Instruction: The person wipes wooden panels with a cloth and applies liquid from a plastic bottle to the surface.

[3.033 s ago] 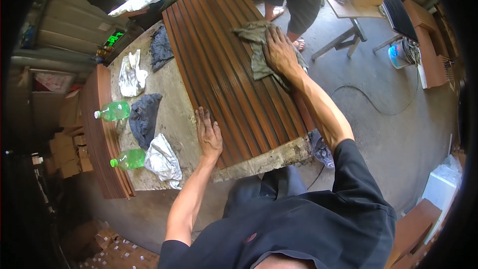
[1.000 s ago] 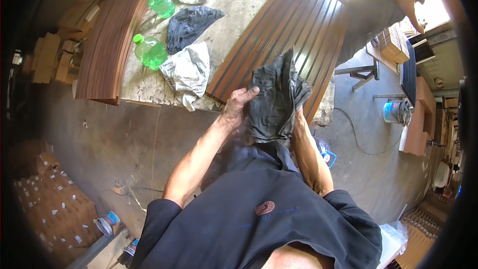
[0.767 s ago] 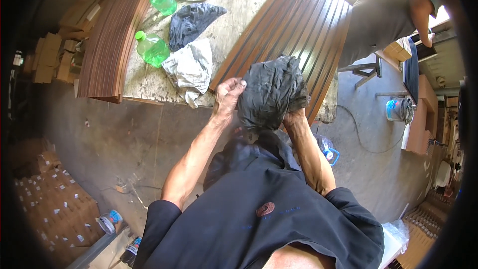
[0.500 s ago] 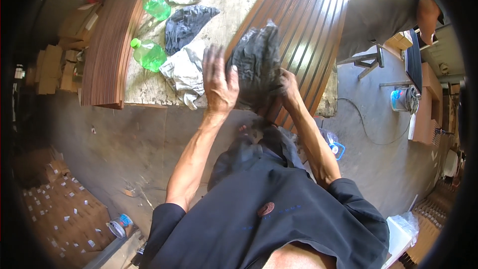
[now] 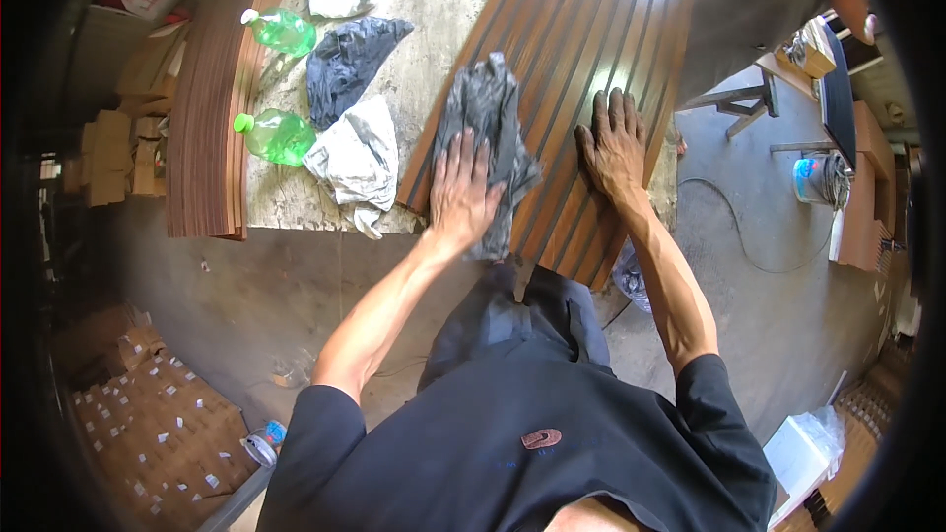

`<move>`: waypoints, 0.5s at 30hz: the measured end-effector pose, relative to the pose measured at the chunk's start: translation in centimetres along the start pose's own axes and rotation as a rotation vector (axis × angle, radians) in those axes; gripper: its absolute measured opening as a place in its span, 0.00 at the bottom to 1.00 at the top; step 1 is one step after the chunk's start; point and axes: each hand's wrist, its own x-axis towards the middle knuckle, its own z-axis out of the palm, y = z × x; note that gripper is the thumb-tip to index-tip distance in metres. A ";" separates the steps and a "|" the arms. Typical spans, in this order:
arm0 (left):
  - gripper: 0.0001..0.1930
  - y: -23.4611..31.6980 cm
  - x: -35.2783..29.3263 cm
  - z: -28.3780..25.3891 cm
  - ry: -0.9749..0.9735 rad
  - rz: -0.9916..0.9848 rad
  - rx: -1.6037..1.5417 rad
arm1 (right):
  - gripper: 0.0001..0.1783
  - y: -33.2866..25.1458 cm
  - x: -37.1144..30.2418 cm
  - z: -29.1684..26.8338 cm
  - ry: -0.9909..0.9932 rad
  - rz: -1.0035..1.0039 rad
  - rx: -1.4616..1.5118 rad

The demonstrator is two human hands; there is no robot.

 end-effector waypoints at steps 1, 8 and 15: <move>0.40 0.2 -1.1 -0.6 -0.038 -0.013 0.008 | 0.35 -0.2 -0.2 -0.3 -0.007 0.006 0.010; 0.38 -1.7 5.8 0.2 -0.043 0.004 0.020 | 0.39 -0.9 -0.2 -1.6 -0.109 -0.025 -0.003; 0.36 -6.7 21.7 6.2 0.151 -0.015 0.089 | 0.40 -1.5 0.1 -1.4 -0.142 -0.010 0.004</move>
